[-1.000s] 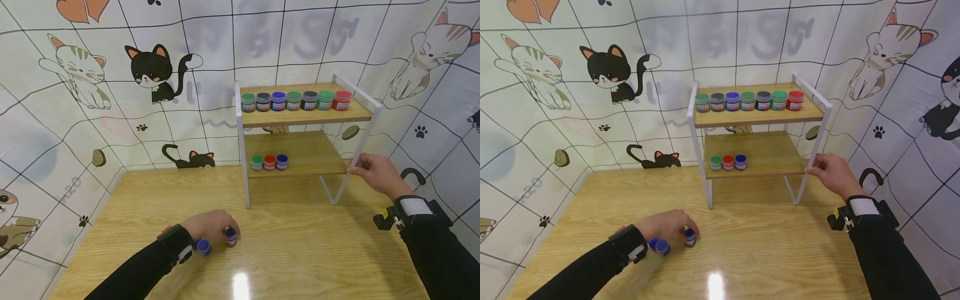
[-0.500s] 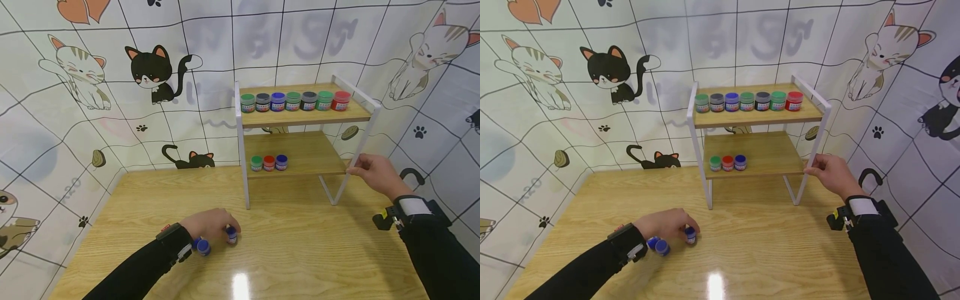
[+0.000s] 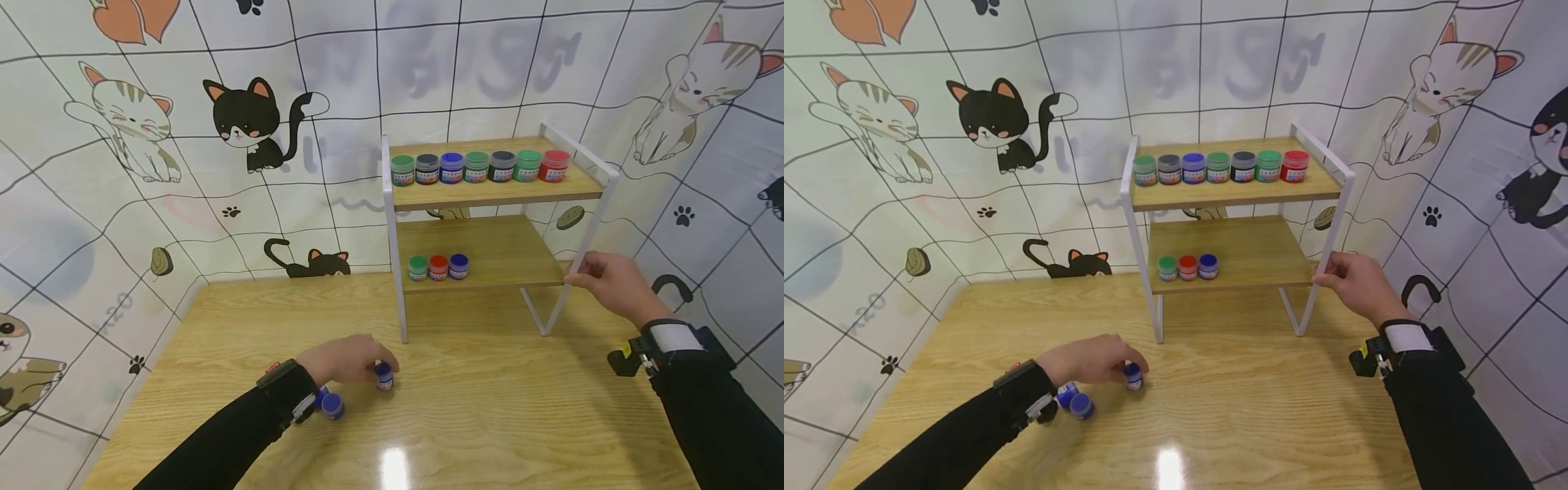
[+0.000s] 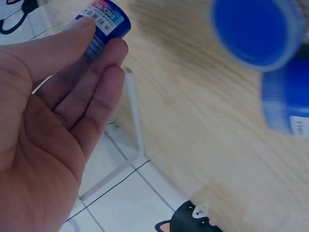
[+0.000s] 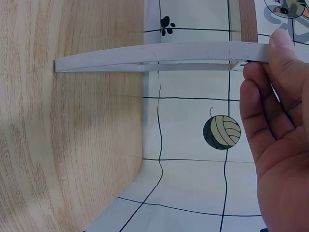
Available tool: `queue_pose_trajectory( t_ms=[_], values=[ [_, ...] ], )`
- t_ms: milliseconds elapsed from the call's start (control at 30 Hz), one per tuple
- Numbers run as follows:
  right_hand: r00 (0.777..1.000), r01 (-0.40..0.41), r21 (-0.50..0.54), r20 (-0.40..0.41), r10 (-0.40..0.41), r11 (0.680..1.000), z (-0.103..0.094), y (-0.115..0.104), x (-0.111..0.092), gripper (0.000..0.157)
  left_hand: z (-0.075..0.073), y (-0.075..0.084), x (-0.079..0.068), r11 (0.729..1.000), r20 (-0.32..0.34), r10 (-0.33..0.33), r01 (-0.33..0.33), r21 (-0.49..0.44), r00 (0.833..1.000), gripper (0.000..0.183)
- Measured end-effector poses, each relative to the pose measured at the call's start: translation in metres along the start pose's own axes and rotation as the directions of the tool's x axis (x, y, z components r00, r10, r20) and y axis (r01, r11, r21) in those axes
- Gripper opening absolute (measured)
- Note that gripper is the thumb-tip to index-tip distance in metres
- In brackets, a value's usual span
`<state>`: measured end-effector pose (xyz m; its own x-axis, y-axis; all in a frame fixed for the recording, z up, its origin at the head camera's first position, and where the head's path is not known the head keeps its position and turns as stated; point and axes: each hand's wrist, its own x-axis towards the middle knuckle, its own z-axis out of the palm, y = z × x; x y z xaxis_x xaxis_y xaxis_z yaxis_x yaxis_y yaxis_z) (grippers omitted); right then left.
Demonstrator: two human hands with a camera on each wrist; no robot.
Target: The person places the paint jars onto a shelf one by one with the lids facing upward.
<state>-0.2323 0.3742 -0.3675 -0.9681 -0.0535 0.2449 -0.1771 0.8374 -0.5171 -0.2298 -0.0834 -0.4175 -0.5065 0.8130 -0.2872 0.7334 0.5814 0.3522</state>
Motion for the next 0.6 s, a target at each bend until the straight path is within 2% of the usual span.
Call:
queue_pose_trajectory(
  t_ms=[200,433,600],
  values=[
    [1.000,0.003,-0.008,0.001,-0.003,1.000,0.000,0.001,0.000,0.023,-0.011,0.008,0.004,1.000,-0.032,0.025,-0.025,0.015,0.999,0.034],
    [1.000,-0.004,0.007,0.010,0.004,1.000,0.001,0.000,-0.001,0.024,-0.018,0.014,0.006,0.999,-0.032,-0.011,0.012,0.032,0.999,0.034],
    [1.000,0.013,-0.001,0.001,-0.013,1.000,0.000,-0.001,-0.001,0.022,-0.022,0.016,0.006,0.999,-0.042,0.006,-0.004,0.047,0.999,0.034]
  ],
)
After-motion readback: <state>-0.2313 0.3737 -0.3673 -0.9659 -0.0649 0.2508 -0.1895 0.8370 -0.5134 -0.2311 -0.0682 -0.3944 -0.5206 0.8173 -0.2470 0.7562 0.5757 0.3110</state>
